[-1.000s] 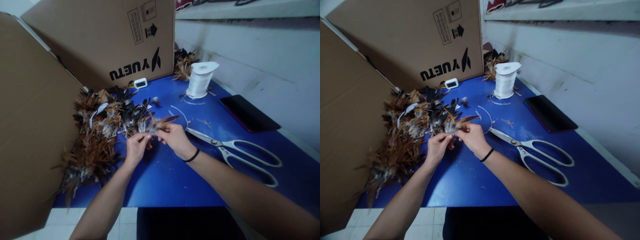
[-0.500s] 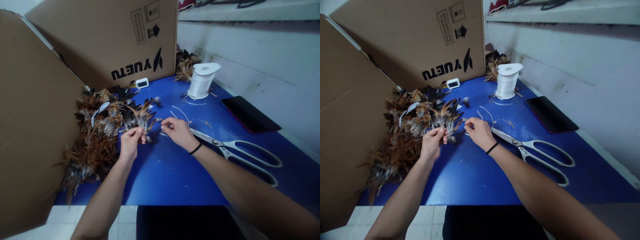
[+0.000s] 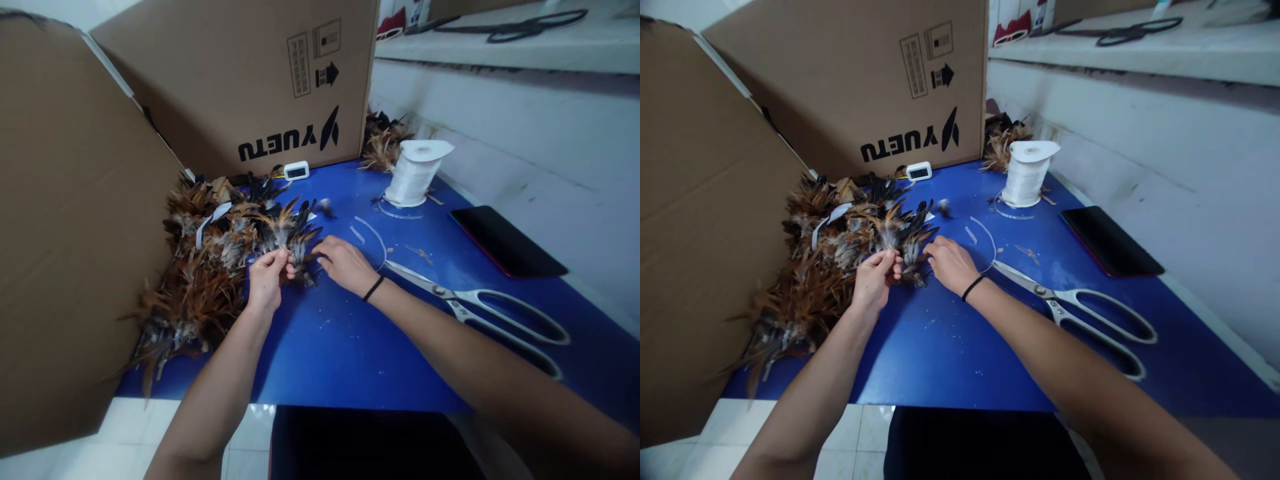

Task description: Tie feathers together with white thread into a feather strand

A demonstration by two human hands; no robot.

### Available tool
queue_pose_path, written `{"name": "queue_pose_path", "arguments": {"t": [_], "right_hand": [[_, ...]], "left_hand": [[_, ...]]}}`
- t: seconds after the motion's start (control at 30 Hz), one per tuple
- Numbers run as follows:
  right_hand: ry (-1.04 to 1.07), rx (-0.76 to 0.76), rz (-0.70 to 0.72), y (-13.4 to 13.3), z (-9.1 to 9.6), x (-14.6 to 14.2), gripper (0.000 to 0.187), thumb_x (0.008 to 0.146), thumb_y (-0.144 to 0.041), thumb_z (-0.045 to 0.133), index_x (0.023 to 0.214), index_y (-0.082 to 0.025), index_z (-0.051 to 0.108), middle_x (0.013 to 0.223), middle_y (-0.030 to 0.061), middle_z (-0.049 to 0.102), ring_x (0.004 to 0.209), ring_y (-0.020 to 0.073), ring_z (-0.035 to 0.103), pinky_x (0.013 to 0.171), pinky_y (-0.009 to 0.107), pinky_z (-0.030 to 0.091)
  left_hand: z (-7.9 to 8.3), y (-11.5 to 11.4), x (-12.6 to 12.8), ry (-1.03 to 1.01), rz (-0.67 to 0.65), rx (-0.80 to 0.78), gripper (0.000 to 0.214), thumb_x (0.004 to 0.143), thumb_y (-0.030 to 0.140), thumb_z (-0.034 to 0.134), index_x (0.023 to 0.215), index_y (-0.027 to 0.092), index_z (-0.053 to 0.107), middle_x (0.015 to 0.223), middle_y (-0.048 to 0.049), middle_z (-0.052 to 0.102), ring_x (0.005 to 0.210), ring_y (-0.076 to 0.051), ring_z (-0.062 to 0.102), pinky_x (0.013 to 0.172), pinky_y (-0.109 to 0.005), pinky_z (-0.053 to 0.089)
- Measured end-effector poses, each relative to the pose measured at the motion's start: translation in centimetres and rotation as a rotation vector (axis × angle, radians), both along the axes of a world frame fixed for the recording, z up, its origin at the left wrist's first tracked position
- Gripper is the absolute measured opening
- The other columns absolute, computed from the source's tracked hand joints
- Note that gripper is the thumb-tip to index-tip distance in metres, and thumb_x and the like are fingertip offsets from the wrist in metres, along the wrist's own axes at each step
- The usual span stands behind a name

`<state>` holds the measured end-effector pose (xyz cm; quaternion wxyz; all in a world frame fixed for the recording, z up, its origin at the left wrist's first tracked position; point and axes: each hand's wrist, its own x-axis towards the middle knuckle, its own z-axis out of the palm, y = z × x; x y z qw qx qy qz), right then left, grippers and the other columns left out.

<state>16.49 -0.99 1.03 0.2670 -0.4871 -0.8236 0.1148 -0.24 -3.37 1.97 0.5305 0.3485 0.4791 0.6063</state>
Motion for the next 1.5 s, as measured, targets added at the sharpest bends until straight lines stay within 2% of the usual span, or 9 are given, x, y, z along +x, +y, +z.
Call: {"name": "queue_pose_path", "arguments": {"t": [0.17, 0.37, 0.47, 0.6, 0.77, 0.97, 1.23, 1.33, 1.5], "right_hand": [[-0.224, 0.08, -0.011, 1.7, 0.0, -0.5, 0.025, 0.086, -0.017, 0.048, 0.107, -0.017, 0.061, 0.102, 0.0108, 0.056, 0.093, 0.0218, 0.052, 0.08, 0.033, 0.041], [-0.328, 0.019, -0.014, 2.8, 0.1, -0.7, 0.014, 0.085, -0.021, 0.05, 0.089, -0.015, 0.062, 0.099, 0.0115, 0.056, 0.092, 0.0243, 0.05, 0.075, 0.034, 0.039], [-0.279, 0.015, -0.009, 2.4, 0.3, -0.1, 0.012, 0.086, -0.016, 0.048, 0.085, -0.014, 0.06, 0.095, 0.0113, 0.057, 0.09, 0.0227, 0.05, 0.076, 0.033, 0.037], [-0.103, 0.017, 0.019, 1.4, 0.9, 1.0, 0.01, 0.085, -0.012, 0.046, 0.082, -0.014, 0.056, 0.087, 0.0089, 0.058, 0.082, 0.0185, 0.051, 0.075, 0.031, 0.037], [0.081, 0.011, 0.039, 0.1, 2.0, 2.2, 0.009, 0.085, -0.012, 0.045, 0.08, -0.017, 0.051, 0.08, 0.0048, 0.057, 0.076, 0.0172, 0.052, 0.07, 0.029, 0.037], [0.119, 0.073, -0.031, -0.8, 2.1, 3.0, 0.01, 0.086, -0.013, 0.041, 0.081, -0.018, 0.048, 0.077, 0.0044, 0.056, 0.07, 0.0165, 0.05, 0.066, 0.028, 0.035], [-0.154, 0.316, -0.112, -1.6, 2.5, 3.1, 0.02, 0.091, -0.012, 0.033, 0.084, -0.016, 0.052, 0.079, 0.0078, 0.058, 0.073, 0.0198, 0.05, 0.07, 0.031, 0.033], [-0.291, 0.391, -0.127, -1.9, 2.9, 3.2, 0.024, 0.091, -0.012, 0.032, 0.083, -0.015, 0.054, 0.078, 0.0082, 0.057, 0.072, 0.0204, 0.048, 0.071, 0.032, 0.03], [-0.411, 0.484, -0.133, -2.1, 3.2, 3.4, 0.027, 0.091, -0.011, 0.032, 0.081, -0.015, 0.056, 0.074, 0.0082, 0.056, 0.07, 0.0211, 0.045, 0.068, 0.033, 0.028]], "left_hand": [[-0.4, 0.2, -0.2, -0.008, -0.035, -0.016, 0.033, 0.057, 0.036, 0.078, 0.075, 0.01, 0.066, 0.064, -0.0012, 0.063, 0.045, -0.005, 0.052, 0.042, -0.017, 0.043], [-0.4, 0.2, -0.3, -0.01, -0.058, -0.015, 0.032, 0.06, 0.036, 0.077, 0.075, 0.01, 0.065, 0.065, -0.0014, 0.063, 0.046, -0.005, 0.052, 0.042, -0.017, 0.043], [-0.4, 0.1, -0.2, -0.006, -0.074, -0.012, 0.031, 0.06, 0.036, 0.077, 0.075, 0.011, 0.065, 0.067, -0.0017, 0.063, 0.047, -0.006, 0.053, 0.042, -0.018, 0.043], [-0.5, 0.0, -0.1, 0.029, -0.119, -0.028, 0.031, 0.063, 0.037, 0.075, 0.076, 0.011, 0.066, 0.066, -0.003, 0.064, 0.048, -0.007, 0.055, 0.044, -0.018, 0.045], [-0.5, -0.1, 0.1, 0.043, -0.135, -0.038, 0.03, 0.062, 0.035, 0.076, 0.078, 0.012, 0.066, 0.098, -0.0091, 0.067, 0.048, -0.005, 0.056, 0.043, -0.019, 0.045], [-0.1, -0.4, 0.0, 0.043, -0.239, -0.056, 0.026, 0.065, 0.034, 0.074, 0.075, 0.012, 0.064, 0.111, -0.0097, 0.065, 0.045, -0.002, 0.052, 0.037, -0.015, 0.042], [1.2, -1.4, 0.6, -0.084, -0.435, -0.221, 0.025, 0.063, 0.029, 0.077, 0.071, 0.012, 0.058, 0.107, -0.0113, 0.065, 0.05, -0.004, 0.057, 0.035, -0.01, 0.039], [1.4, -1.2, 0.5, -0.119, -0.399, -0.237, 0.026, 0.062, 0.028, 0.077, 0.07, 0.013, 0.057, 0.103, -0.0099, 0.066, 0.051, -0.004, 0.058, 0.034, -0.01, 0.039], [1.1, -0.7, 0.0, -0.13, -0.28, -0.231, 0.022, 0.063, 0.024, 0.077, 0.07, 0.015, 0.058, 0.078, -0.0015, 0.065, 0.06, -0.01, 0.064, 0.038, -0.01, 0.044]]}}
